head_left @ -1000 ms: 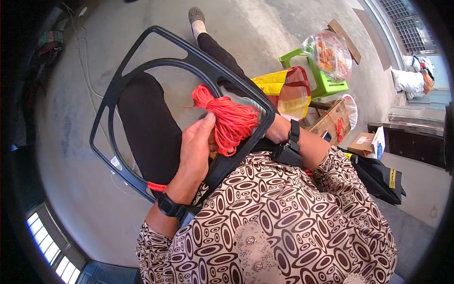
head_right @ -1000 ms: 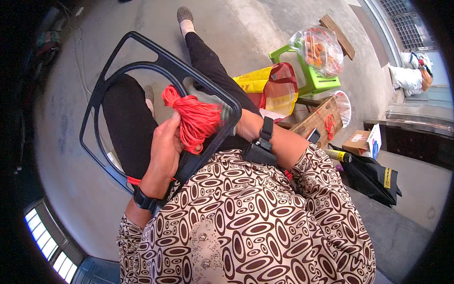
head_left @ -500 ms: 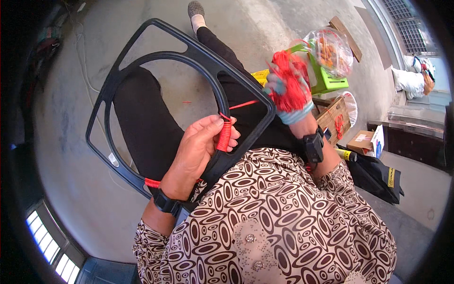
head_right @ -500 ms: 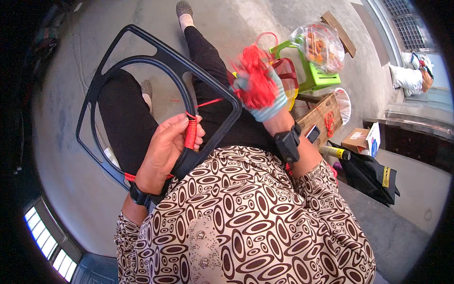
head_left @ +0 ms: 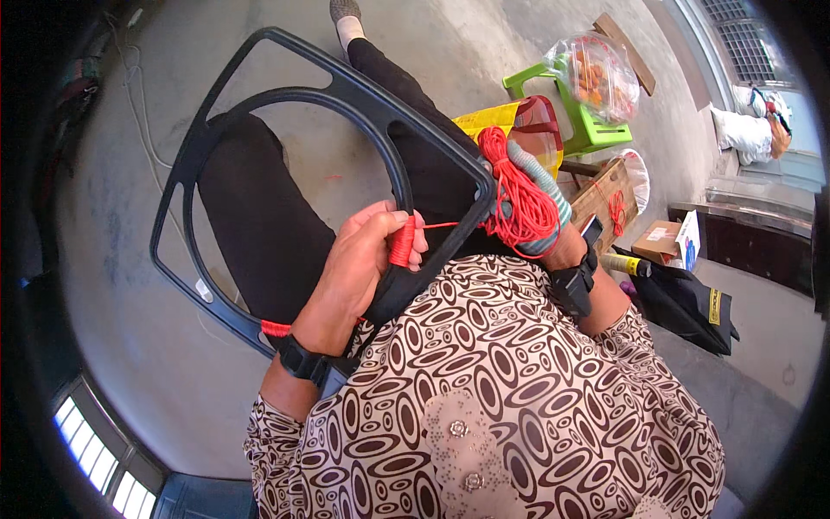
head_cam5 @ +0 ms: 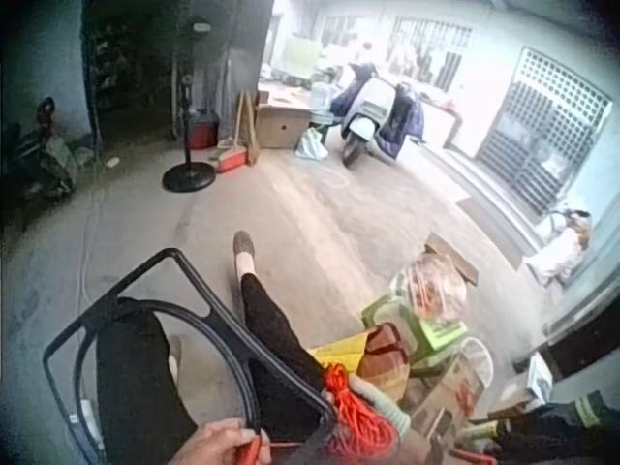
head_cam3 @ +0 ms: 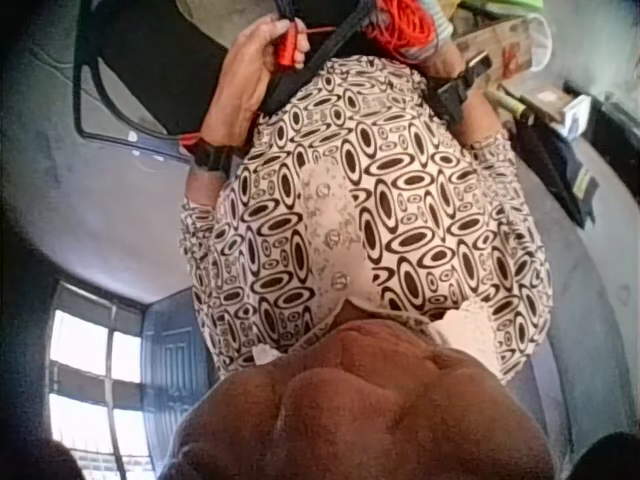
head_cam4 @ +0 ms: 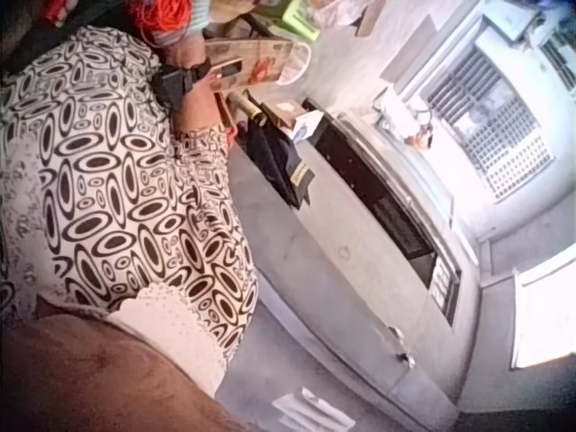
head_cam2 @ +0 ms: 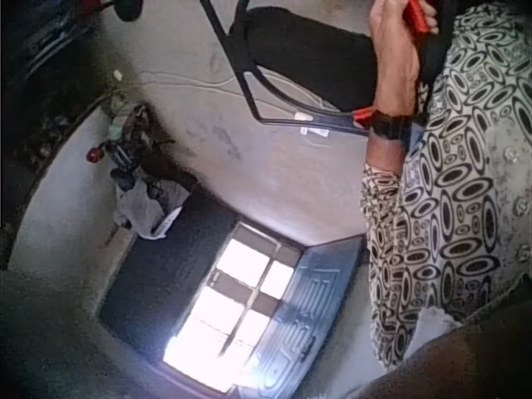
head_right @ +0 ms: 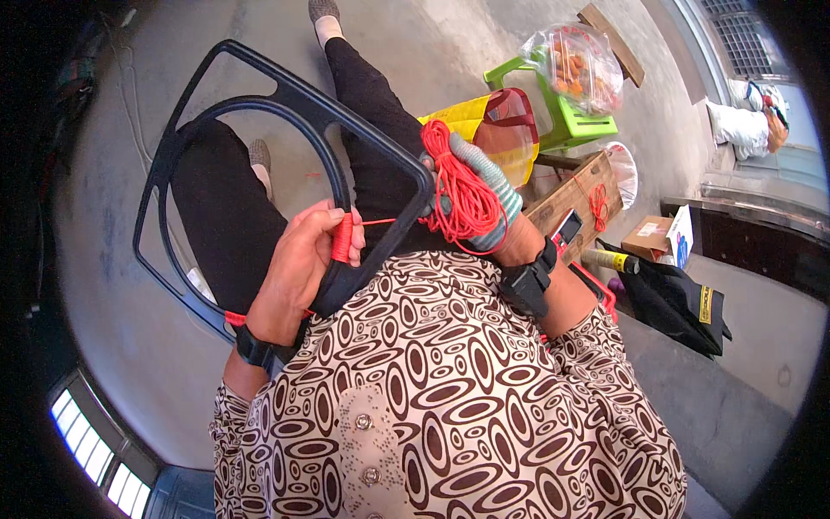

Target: Manually wrapping a red cord or rope around a black plastic chair frame.

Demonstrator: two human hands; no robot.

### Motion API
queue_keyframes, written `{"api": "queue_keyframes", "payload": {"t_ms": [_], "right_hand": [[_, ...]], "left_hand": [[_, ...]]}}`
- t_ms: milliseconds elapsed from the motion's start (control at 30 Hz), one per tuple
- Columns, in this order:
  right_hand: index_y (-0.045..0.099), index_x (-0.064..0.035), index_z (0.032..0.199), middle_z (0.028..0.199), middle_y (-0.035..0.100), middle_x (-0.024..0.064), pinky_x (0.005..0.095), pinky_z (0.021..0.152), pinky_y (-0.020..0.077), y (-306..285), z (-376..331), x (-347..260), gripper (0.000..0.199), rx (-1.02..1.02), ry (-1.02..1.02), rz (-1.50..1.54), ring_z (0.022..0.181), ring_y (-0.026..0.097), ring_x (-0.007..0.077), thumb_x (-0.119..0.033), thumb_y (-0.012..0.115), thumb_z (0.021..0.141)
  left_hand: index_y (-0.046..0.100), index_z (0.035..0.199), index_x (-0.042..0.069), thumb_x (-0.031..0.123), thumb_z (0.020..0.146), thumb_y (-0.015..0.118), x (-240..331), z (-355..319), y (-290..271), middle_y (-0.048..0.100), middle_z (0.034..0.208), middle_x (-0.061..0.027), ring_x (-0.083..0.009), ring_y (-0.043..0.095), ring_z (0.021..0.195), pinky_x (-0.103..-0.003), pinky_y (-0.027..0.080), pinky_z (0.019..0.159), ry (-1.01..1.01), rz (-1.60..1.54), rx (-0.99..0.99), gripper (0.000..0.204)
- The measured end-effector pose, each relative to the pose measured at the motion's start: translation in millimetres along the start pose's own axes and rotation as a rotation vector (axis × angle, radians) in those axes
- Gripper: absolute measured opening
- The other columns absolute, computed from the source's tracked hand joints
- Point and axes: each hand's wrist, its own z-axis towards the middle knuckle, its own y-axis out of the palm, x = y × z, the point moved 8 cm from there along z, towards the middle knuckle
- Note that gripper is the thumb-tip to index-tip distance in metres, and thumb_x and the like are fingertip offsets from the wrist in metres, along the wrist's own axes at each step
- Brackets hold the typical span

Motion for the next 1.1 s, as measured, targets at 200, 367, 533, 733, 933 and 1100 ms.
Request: {"api": "queue_keyframes", "payload": {"t_ms": [200, 367, 533, 733, 933, 1100], "right_hand": [[0.055, 0.0011, 0.096, 0.071, 0.061, 0.0102, 0.0395, 0.065, 0.0548, 5, -10, -6, 0.039, -0.034, -0.077, -0.070, 0.060, 0.061, 0.0249, -0.037, 0.050, 0.092], [0.052, -0.0003, 0.101, 0.078, 0.062, 0.0097, 0.0412, 0.065, 0.0570, -2, -19, -10, 0.038, 0.024, -0.229, -0.014, 0.063, 0.064, 0.0217, -0.036, 0.054, 0.090], [0.051, -0.0001, 0.102, 0.081, 0.060, 0.0098, 0.0387, 0.061, 0.0571, -6, -20, -8, 0.035, 0.015, -0.232, 0.070, 0.062, 0.062, 0.0210, -0.032, 0.056, 0.090], [0.051, -0.0002, 0.099, 0.073, 0.059, 0.0088, 0.0292, 0.050, 0.0511, -2, -17, -12, 0.035, -0.077, -0.160, 0.091, 0.051, 0.054, 0.0178, -0.034, 0.056, 0.090], [0.053, -0.0006, 0.097, 0.062, 0.055, 0.0045, 0.0315, 0.053, 0.0476, 6, -11, -12, 0.038, -0.234, -0.114, 0.112, 0.049, 0.050, 0.0156, -0.038, 0.054, 0.090], [0.055, -0.0007, 0.095, 0.062, 0.056, 0.0038, 0.0311, 0.056, 0.0479, 5, -18, -15, 0.039, -0.110, -0.168, -0.023, 0.049, 0.051, 0.0163, -0.039, 0.054, 0.090]], "left_hand": [[0.053, 0.095, 0.001, 0.011, 0.089, 0.055, 2, -4, -7, 0.062, 0.081, -0.0108, -0.0140, 0.059, 0.065, -0.026, 0.050, 0.061, 0.080, -0.051, 0.096, 0.012], [0.052, 0.095, 0.000, 0.003, 0.082, 0.064, 8, -4, -8, 0.063, 0.079, -0.0090, -0.0118, 0.060, 0.063, -0.022, 0.050, 0.057, 0.226, 0.216, 0.144, 0.018], [0.052, 0.093, -0.002, 0.002, 0.081, 0.065, 15, -6, -7, 0.063, 0.076, -0.0089, -0.0110, 0.061, 0.062, -0.021, 0.050, 0.057, 0.229, 0.395, 0.198, 0.018], [0.053, 0.096, 0.000, 0.001, 0.084, 0.060, 10, -6, 0, 0.065, 0.079, -0.0119, -0.0128, 0.062, 0.062, -0.023, 0.052, 0.060, 0.154, 0.230, 0.024, 0.014], [0.051, 0.104, 0.000, -0.002, 0.081, 0.061, 9, -13, 8, 0.064, 0.082, -0.0127, -0.0139, 0.063, 0.069, -0.025, 0.052, 0.066, 0.051, 0.000, -0.065, 0.025], [0.052, 0.100, -0.001, -0.003, 0.077, 0.066, 16, -11, 3, 0.061, 0.075, -0.0051, -0.0093, 0.060, 0.065, -0.021, 0.048, 0.063, 0.248, 0.478, 0.125, 0.028]]}}
